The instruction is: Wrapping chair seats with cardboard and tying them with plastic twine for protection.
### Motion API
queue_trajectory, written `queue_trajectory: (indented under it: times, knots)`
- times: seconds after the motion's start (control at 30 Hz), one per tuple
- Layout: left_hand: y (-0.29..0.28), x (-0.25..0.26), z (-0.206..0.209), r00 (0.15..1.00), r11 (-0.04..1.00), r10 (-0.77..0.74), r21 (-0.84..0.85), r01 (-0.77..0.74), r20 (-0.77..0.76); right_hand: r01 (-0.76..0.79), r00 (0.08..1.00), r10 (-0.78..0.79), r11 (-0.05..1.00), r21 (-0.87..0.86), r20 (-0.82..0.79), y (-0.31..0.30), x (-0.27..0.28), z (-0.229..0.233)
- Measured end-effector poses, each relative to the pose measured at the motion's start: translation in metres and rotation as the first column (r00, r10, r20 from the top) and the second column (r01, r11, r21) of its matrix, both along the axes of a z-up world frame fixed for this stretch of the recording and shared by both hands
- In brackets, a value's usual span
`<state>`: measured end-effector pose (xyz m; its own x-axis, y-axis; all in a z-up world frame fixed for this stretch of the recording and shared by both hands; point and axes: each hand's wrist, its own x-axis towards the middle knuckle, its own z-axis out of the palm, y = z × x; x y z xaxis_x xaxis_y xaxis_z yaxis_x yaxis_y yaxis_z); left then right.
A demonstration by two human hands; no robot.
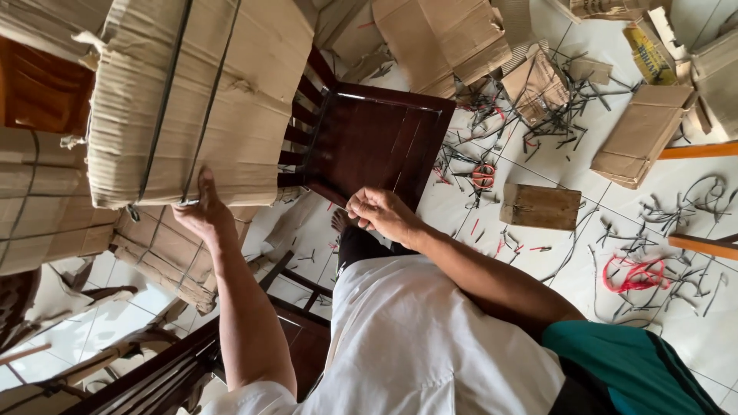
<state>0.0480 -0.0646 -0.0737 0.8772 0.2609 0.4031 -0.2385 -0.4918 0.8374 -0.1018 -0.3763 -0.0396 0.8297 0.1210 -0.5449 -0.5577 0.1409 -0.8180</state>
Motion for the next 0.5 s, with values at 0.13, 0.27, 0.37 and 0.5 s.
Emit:
queue_trajectory:
  times: [0.13,0.27,0.37,0.5]
  knots:
    - [0.009,0.004,-0.008,1.000,1.000,0.008,-0.002,-0.008,-0.018,0.000,1.000,0.000,1.000,0.008,-0.011,0.001,0.001,-0.009]
    - [-0.008,-0.007,0.016,1.000,0.999,0.027,0.023,-0.027,-0.013,0.042,0.999,-0.041,0.999,0.018,-0.035,0.005,0.005,-0.012]
    - [-0.019,-0.008,0.025,1.000,1.000,0.014,-0.005,-0.014,-0.028,0.044,0.998,-0.045,0.999,-0.016,-0.040,-0.001,0.014,-0.010]
    - [-0.013,-0.008,0.006,0.996,0.997,0.082,0.013,-0.082,-0.045,0.078,0.994,-0.082,0.995,-0.058,-0.065,-0.001,0.018,-0.018]
